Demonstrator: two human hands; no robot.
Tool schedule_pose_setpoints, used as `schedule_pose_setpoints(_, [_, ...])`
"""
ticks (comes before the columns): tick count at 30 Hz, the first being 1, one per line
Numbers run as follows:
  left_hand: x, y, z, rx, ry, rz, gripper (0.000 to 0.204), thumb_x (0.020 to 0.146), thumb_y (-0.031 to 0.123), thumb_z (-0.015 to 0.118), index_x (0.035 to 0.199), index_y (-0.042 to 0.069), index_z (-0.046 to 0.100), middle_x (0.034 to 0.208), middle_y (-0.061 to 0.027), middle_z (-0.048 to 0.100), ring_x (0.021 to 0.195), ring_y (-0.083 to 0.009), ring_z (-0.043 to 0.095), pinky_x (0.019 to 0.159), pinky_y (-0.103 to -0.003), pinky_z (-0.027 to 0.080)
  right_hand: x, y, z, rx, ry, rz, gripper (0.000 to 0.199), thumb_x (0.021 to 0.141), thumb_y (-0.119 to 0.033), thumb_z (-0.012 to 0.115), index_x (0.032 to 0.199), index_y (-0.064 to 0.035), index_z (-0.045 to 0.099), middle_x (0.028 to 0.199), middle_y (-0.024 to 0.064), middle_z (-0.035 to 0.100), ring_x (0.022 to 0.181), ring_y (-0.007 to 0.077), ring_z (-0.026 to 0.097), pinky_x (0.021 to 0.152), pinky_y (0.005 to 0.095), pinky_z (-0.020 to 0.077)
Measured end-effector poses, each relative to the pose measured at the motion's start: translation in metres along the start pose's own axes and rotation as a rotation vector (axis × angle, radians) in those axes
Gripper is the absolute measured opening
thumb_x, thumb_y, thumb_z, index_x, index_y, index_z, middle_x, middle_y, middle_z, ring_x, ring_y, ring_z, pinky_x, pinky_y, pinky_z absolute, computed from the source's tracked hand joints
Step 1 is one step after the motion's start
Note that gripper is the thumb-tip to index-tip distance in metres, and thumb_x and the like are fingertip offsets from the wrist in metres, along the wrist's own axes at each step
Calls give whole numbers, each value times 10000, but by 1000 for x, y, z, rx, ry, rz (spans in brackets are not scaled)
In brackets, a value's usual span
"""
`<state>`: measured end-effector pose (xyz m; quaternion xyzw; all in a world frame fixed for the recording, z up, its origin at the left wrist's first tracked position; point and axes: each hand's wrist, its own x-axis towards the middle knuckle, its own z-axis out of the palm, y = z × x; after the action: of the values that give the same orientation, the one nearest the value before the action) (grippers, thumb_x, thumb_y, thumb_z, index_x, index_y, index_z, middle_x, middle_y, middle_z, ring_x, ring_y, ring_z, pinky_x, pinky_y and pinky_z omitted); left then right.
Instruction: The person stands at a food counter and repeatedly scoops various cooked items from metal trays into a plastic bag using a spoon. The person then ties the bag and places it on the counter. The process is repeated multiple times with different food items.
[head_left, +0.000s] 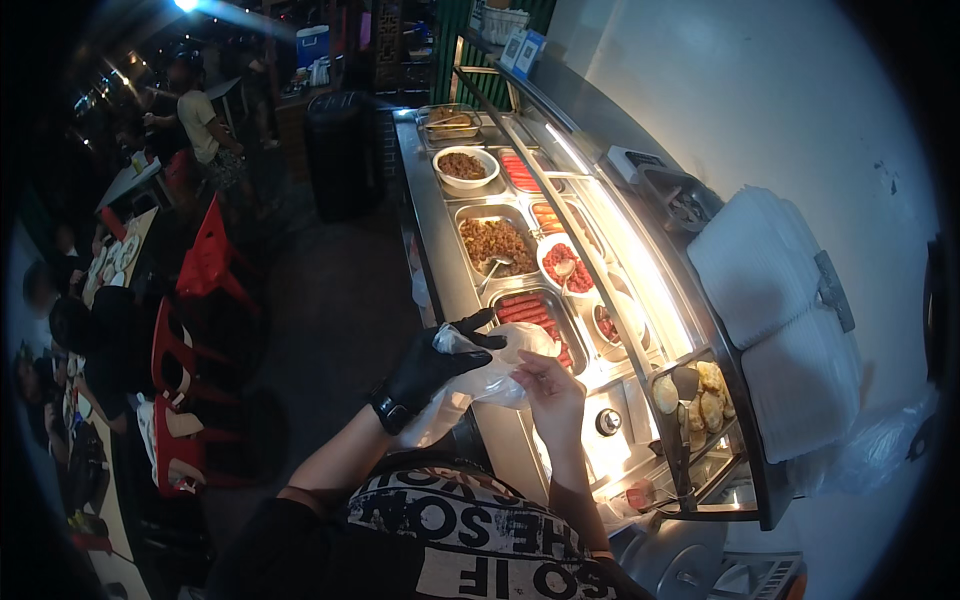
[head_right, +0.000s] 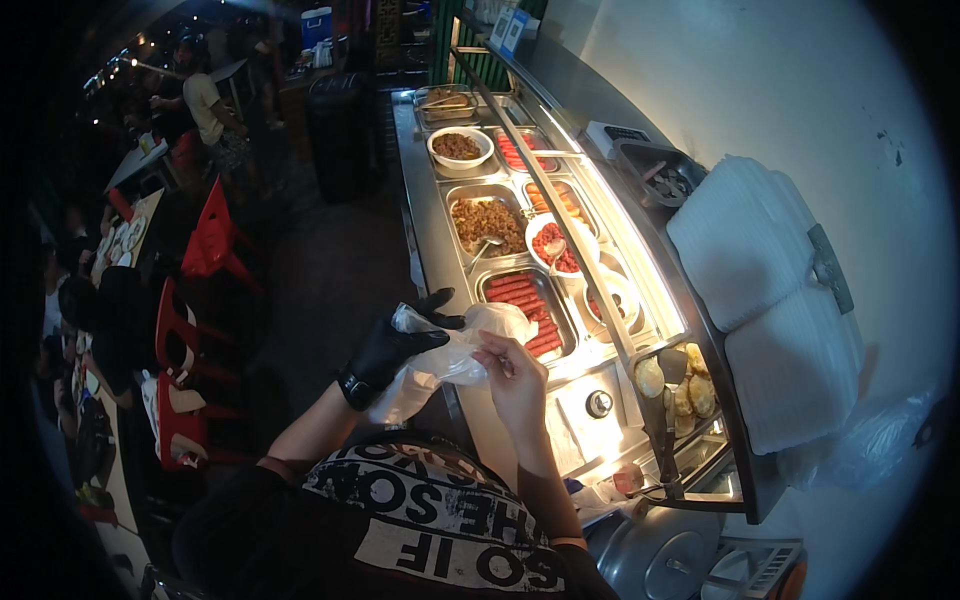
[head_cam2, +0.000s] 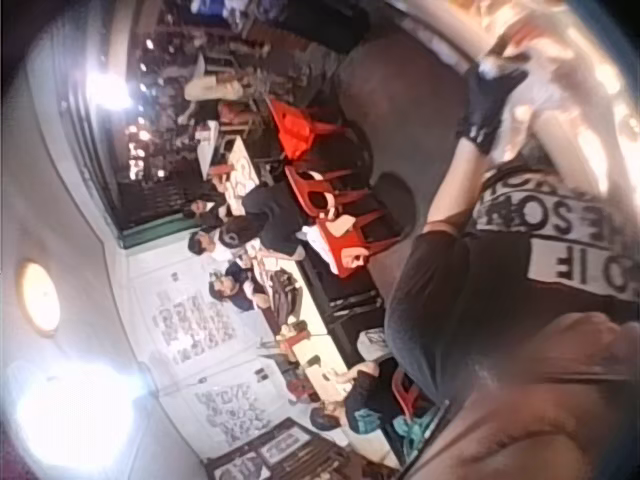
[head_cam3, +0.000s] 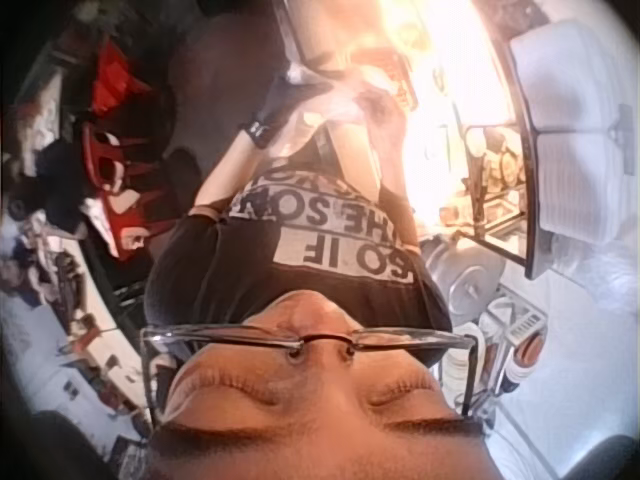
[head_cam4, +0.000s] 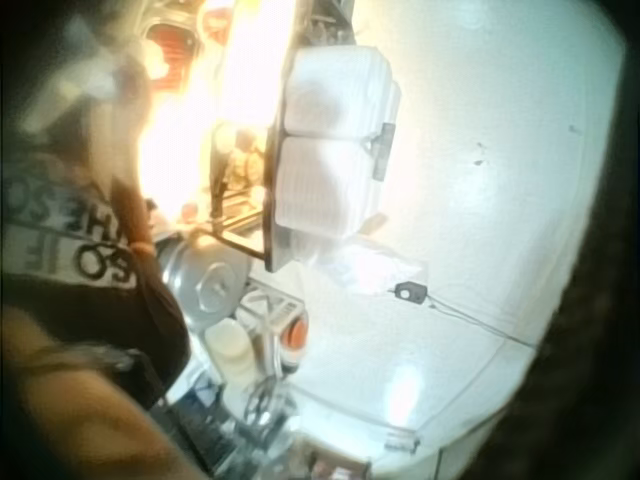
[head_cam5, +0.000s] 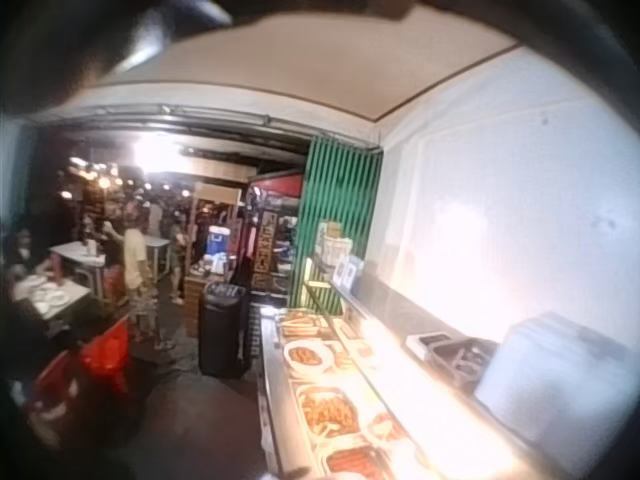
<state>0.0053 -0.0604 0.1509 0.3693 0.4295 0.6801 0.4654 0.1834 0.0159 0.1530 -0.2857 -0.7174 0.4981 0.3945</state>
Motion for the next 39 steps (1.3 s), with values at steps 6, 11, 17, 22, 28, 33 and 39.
schedule_pose_setpoints(6, [-4, 18, 13, 21, 86, -118, 164, 861, 81, 624, 978, -28, 659, 995, -85, 670, 861, -133, 611, 811, -262, 473, -1, -11, 1, -85, -26, -5, 199, 873, 24, 578, 1068, 33, 621, 892, 98, 671, 841, 108, 628, 762, 230, 488])
schedule_pose_setpoints(11, [0, -7, 9, 244, 94, -60, 256, 922, 244, 565, 871, 11, 658, 800, -42, 654, 729, -103, 557, 683, -282, 451, 1, -4, 3, 4, -46, -42, 137, 900, 17, 532, 990, 43, 633, 844, 95, 662, 807, 138, 625, 750, 250, 486])
schedule_pose_setpoints(17, [2, -42, -3, 283, 32, -134, 400, 948, 383, 501, 842, 25, 643, 760, -43, 619, 696, -111, 538, 670, -284, 437, -1, 3, -12, 594, -383, -76, 163, 947, -131, 483, 916, 23, 528, 803, 141, 611, 643, 209, 599, 638, 277, 489])
schedule_pose_setpoints(22, [9, -72, -21, -590, 6, -332, 403, 932, 410, 484, 951, 26, 606, 803, -54, 631, 677, -129, 581, 657, -288, 484, 2, 35, -27, 884, -159, 100, 150, 945, -117, 472, 1078, -49, 488, 790, 173, 615, 650, 231, 617, 619, 280, 512])
schedule_pose_setpoints(28, [19, -72, -18, -553, -104, -255, 324, 872, 239, 602, 1121, 39, 552, 866, -42, 620, 750, -111, 581, 728, -265, 486, 34, 76, -55, 1329, -208, 134, 466, 856, -22, 509, 1315, -23, 430, 1170, 107, 570, 1020, 195, 585, 955, 389, 462])
schedule_pose_setpoints(33, [37, -108, -48, -133, -161, -171, 497, 817, 101, 690, 1271, 50, 495, 911, -31, 612, 795, -96, 575, 776, -248, 483, 72, 126, -58, 922, -368, 453, 519, 872, -56, 523, 1362, 25, 372, 1328, 124, 484, 1141, 206, 539, 880, 315, 502])
schedule_pose_setpoints(39, [34, -210, -97, 108, -298, -312, 554, 802, 66, 694, 1309, 43, 470, 908, -28, 610, 790, -93, 573, 766, -249, 482, 49, 202, -37, 372, -483, 348, 394, 929, -157, 451, 1302, -31, 458, 1262, 119, 532, 1144, 269, 516, 982, 413, 420])
